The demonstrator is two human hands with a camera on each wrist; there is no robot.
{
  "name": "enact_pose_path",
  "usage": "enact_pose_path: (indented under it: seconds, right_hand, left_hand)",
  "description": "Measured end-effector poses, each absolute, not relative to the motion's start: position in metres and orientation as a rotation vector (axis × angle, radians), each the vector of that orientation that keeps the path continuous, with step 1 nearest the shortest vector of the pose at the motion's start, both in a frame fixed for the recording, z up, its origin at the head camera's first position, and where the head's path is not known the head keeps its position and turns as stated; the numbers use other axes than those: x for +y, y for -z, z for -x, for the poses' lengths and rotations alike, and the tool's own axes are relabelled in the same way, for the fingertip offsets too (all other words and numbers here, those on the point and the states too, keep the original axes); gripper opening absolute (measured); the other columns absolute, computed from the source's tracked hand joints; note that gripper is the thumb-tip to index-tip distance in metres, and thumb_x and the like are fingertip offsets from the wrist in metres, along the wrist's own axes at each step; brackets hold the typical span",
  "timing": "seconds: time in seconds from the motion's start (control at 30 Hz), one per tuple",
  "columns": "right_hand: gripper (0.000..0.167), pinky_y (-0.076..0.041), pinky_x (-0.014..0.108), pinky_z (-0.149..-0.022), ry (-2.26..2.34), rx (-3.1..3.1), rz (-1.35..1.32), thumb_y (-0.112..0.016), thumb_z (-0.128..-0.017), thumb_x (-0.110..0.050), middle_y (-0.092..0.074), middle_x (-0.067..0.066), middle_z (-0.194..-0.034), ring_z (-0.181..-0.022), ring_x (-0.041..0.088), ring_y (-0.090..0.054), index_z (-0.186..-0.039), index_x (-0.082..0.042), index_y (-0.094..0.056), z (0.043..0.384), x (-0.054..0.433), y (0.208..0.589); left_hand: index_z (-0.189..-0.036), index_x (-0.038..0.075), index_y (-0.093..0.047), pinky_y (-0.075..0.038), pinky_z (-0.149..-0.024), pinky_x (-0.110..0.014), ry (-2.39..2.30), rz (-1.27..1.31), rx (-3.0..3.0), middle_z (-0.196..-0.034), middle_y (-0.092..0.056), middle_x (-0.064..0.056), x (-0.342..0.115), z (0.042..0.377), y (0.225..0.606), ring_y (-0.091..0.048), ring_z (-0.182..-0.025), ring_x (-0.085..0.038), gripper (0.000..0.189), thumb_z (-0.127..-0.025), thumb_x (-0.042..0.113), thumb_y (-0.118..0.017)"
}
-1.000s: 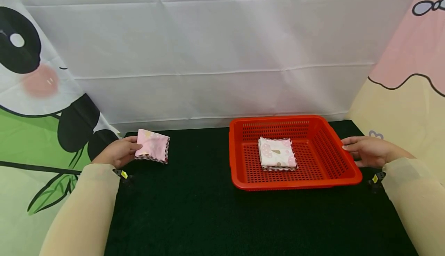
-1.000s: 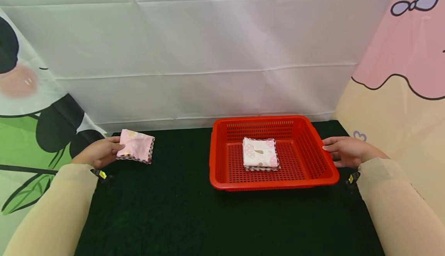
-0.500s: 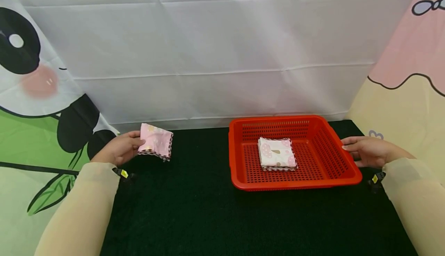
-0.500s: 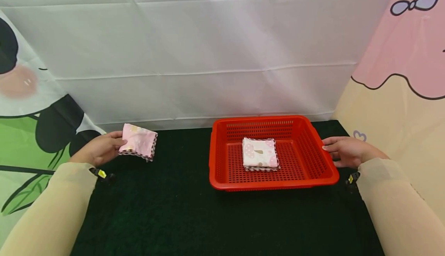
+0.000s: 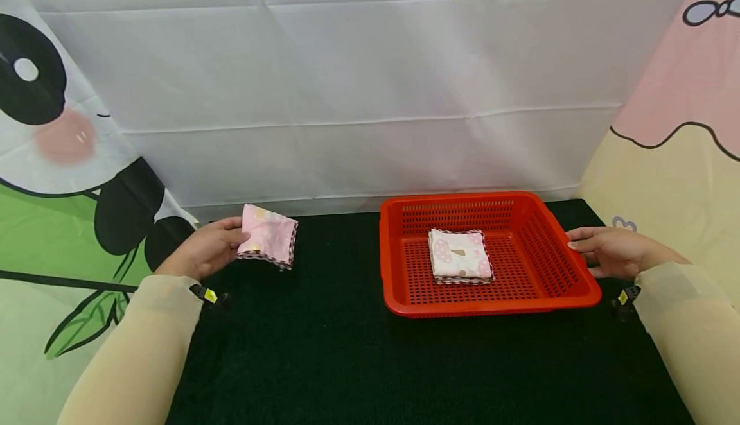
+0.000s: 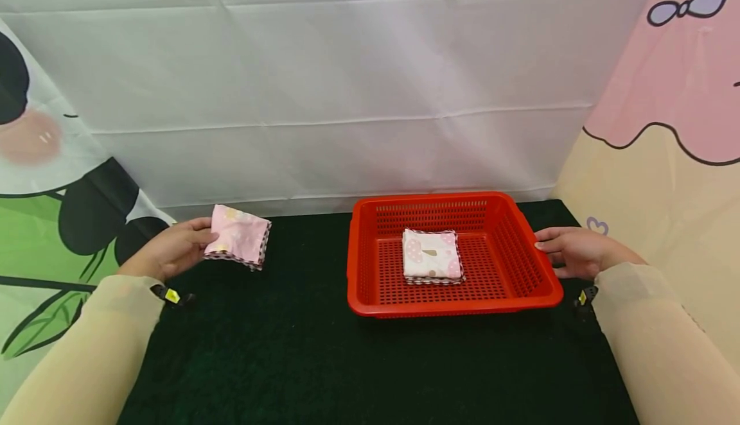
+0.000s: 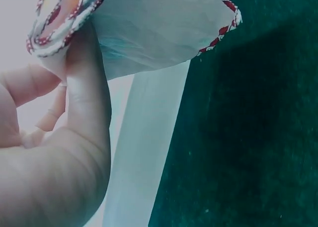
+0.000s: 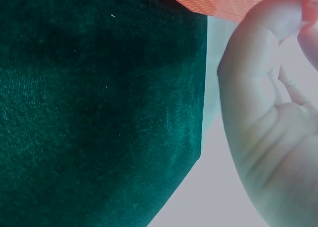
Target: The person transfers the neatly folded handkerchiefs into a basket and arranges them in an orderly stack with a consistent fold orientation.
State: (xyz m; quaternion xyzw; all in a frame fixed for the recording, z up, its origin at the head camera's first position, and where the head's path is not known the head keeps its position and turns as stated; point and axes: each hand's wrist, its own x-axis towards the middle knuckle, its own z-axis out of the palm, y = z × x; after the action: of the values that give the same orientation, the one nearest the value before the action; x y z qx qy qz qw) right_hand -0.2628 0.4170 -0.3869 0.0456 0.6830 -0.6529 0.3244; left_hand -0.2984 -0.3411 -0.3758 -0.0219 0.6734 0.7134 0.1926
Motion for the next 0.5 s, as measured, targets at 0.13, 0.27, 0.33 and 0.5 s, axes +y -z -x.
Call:
enact_pose_path:
  seconds: [0.13, 0.27, 0.33, 0.5]
  right_hand:
    - [0.025, -0.056, 0.041, -0.094, 1.718, 1.792, -0.119, -0.050, -0.109, -0.015, -0.072, -0.002, -0.112, -0.104, 0.021, -0.067, -0.112, -0.028, -0.072, 0.263, 0.417, 0.386]
    - [0.025, -0.056, 0.042, -0.093, 1.717, 1.801, -0.128, -0.050, -0.110, -0.015, -0.072, -0.001, -0.112, -0.104, 0.021, -0.066, -0.112, -0.026, -0.071, 0.264, 0.416, 0.386]
    - [0.025, -0.057, 0.042, -0.092, 1.713, 1.801, -0.132, -0.049, -0.110, -0.014, -0.072, 0.000, -0.112, -0.103, 0.021, -0.066, -0.112, -0.025, -0.071, 0.264, 0.416, 0.386]
    - [0.026, -0.057, 0.043, -0.091, 1.714, 1.790, -0.118, -0.047, -0.110, -0.013, -0.072, 0.001, -0.112, -0.103, 0.021, -0.066, -0.113, -0.025, -0.071, 0.263, 0.418, 0.389]
  left_hand:
    - [-0.150, 0.003, -0.035, -0.057, -0.088, -0.029, -2.004, 0.041, 1.905, -0.114, -0.064, -0.003, -0.332, 0.296, 0.372, -0.065, -0.097, -0.016, 0.050, -0.106, 0.005, -0.058]
    - [-0.150, 0.003, -0.035, -0.058, -0.087, -0.028, -2.025, 0.011, 1.929, -0.114, -0.063, -0.004, -0.317, 0.294, 0.369, -0.066, -0.096, -0.016, 0.050, -0.106, 0.006, -0.058]
    - [-0.150, 0.003, -0.035, -0.058, -0.087, -0.028, -2.033, -0.006, 1.944, -0.115, -0.063, -0.004, -0.307, 0.293, 0.367, -0.066, -0.096, -0.016, 0.051, -0.105, 0.006, -0.059]
    - [-0.150, 0.001, -0.036, -0.058, -0.087, -0.028, -2.055, -0.062, 1.944, -0.118, -0.063, -0.005, -0.282, 0.288, 0.361, -0.066, -0.097, -0.016, 0.051, -0.105, 0.005, -0.059]
